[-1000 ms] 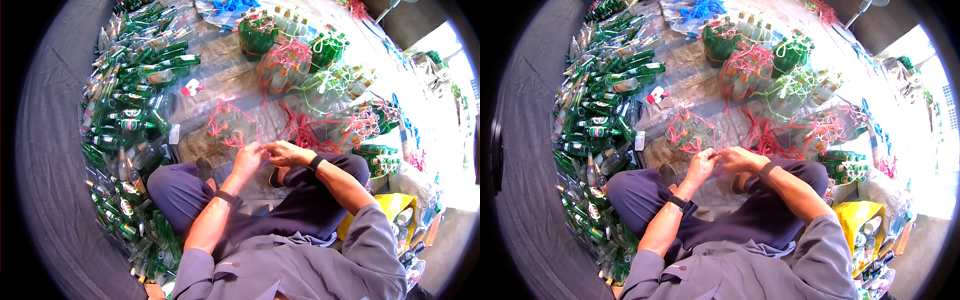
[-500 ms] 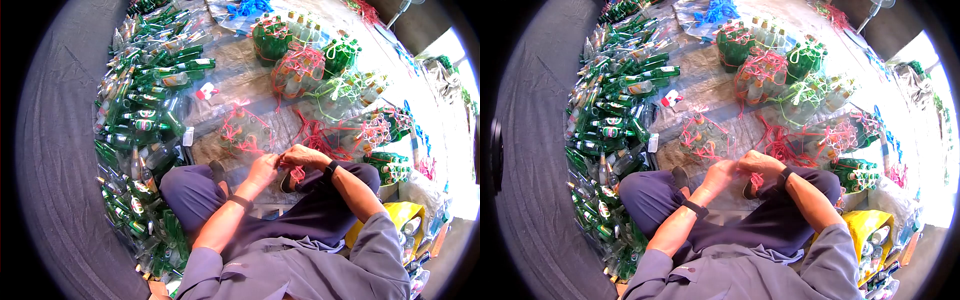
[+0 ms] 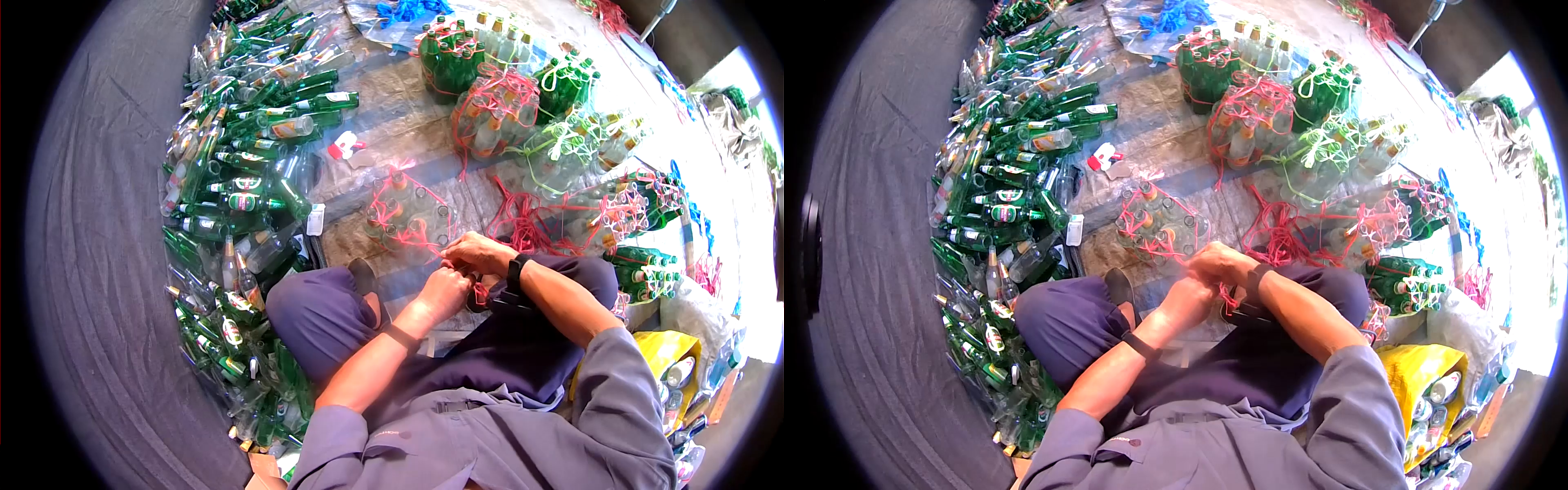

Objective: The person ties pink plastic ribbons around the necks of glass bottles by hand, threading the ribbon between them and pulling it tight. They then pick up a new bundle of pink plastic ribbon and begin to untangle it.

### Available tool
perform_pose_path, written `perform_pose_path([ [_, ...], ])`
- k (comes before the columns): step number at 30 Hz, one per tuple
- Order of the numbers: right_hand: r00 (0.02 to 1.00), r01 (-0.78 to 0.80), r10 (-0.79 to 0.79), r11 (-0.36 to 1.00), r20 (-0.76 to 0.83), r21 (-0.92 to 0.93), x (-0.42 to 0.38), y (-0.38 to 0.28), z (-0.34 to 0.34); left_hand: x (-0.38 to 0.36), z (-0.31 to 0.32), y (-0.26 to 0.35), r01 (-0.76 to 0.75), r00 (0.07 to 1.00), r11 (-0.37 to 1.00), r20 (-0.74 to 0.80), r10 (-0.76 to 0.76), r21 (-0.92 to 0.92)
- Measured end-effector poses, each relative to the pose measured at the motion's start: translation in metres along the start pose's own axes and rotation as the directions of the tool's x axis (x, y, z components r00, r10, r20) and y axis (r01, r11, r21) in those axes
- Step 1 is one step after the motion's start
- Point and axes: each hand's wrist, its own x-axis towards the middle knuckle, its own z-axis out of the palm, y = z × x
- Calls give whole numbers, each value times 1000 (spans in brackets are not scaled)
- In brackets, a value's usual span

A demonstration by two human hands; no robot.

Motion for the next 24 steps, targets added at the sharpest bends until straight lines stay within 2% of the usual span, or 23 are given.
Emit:
perform_pose_path([
  [1,1000,0,0,1000,-1,2,2,1,2,1,-2,2,30,998,999,-47,-31,-35],
  [2,990,126,-138,970,-42,-209,5,2,4,2,-5,4,60,994,996,-92,-66,-71],
  [3,959,234,-280,879,-53,-415,7,3,6,2,-9,7,63,994,996,-88,-69,-71],
  [4,958,236,-282,880,-53,-412,9,3,9,3,-15,10,78,993,991,-78,-86,-107],
  [6,992,16,-63,918,-107,-395,13,4,15,4,-26,13,93,993,986,-65,-103,-139],
  [7,981,-24,-26,968,-194,-251,15,5,16,4,-33,13,98,982,977,-140,-125,-187],
  [8,980,-21,-28,968,-195,-249,18,7,15,5,-40,12,98,966,967,-213,-150,-234],
  [9,977,40,-128,895,-170,-443,20,6,12,7,-47,9,169,946,959,-236,-223,-229],
  [10,967,95,-219,781,-128,-618,22,5,11,6,-50,3,169,947,960,-232,-221,-225],
  [11,970,26,-163,809,-182,-587,21,4,13,6,-51,-4,222,887,950,-359,-291,-222],
  [12,969,26,-165,811,-186,-585,19,2,15,6,-53,-10,272,804,935,-479,-351,-227],
  [13,942,-112,54,981,-330,-161,17,0,18,5,-56,-18,271,807,936,-478,-348,-225],
  [14,882,-201,307,931,-356,305,15,-2,20,5,-58,-25,349,824,932,-442,-354,-95],
  [15,882,-96,202,962,-427,257,10,-10,20,4,-59,-31,415,837,909,-408,-364,39],
  [16,881,-94,201,962,-429,257,11,-3,18,-1,-49,-42,413,838,910,-408,-362,41],
  [17,905,42,-63,997,-421,-57,15,5,13,-6,-37,-54,437,849,894,-371,-377,93],
  [18,891,185,-310,915,-331,-360,17,11,10,-8,-29,-61,460,856,876,-334,-394,145],
  [19,891,184,-310,915,-332,-360,14,-4,5,-8,-29,-60,512,836,859,-240,-494,16],
  [20,910,11,-85,984,-407,-179,10,-19,1,-8,-28,-59,511,837,859,-239,-493,16],
  [21,887,-159,150,987,-437,16,7,-32,-4,-7,-27,-60,509,839,860,-248,-484,41],
  [22,887,-158,150,987,-437,17,6,-36,-7,-7,-27,-60,507,841,859,-257,-476,68],
  [24,910,-64,-19,981,-414,-185,9,-39,-12,-8,-26,-63,505,845,857,-257,-469,97],
])
